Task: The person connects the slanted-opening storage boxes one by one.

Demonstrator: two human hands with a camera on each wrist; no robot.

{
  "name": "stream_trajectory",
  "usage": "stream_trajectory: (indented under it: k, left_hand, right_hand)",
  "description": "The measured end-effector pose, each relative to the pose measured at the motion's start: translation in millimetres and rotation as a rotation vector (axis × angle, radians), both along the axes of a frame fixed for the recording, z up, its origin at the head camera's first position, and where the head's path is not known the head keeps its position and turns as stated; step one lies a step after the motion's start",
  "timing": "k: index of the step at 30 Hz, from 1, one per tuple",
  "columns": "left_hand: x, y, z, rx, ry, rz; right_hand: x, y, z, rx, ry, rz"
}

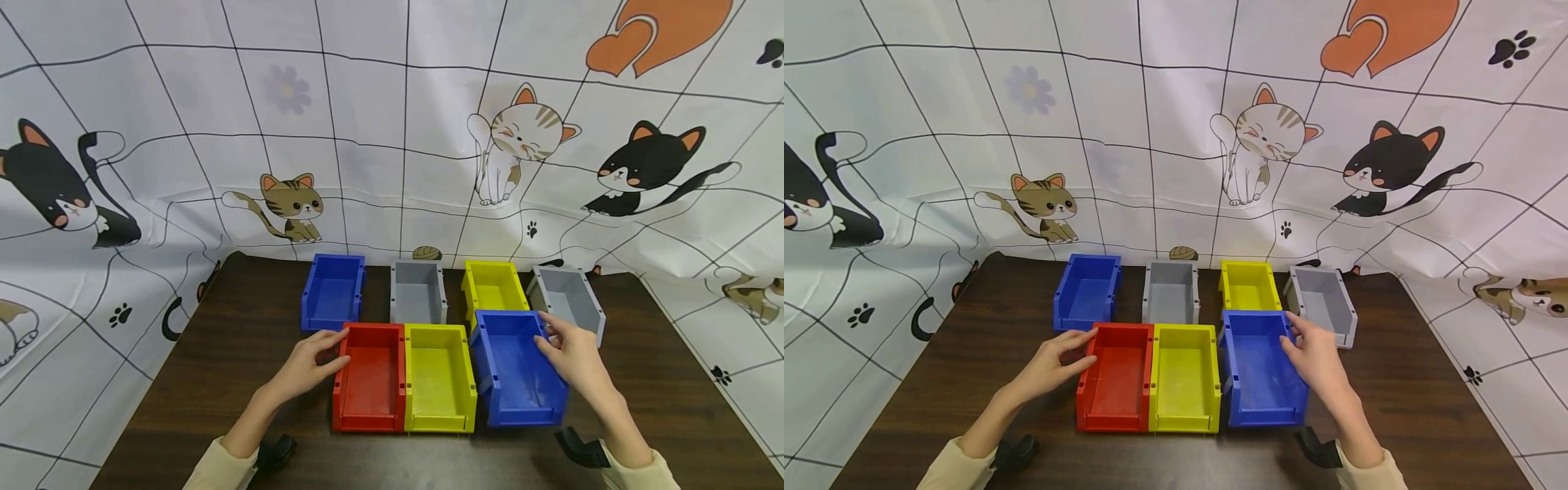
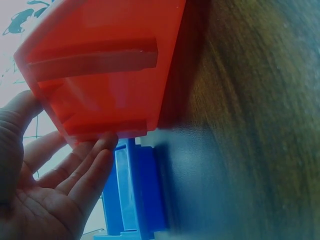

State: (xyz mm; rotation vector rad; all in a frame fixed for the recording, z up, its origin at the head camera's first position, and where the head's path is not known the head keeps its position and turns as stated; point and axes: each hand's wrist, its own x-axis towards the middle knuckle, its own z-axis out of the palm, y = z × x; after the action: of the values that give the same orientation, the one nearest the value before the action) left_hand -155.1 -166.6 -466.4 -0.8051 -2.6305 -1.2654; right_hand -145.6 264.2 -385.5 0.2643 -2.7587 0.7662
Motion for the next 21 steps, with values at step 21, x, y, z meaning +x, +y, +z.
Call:
stream_trajectory:
  k: [21]
  left_hand:
    - [1.1,0.1,0.8,0.001,-0.014,0.0]
  right_hand:
    - [-4.9,-3.0,-4.1,0.015,-0.08,-0.022]
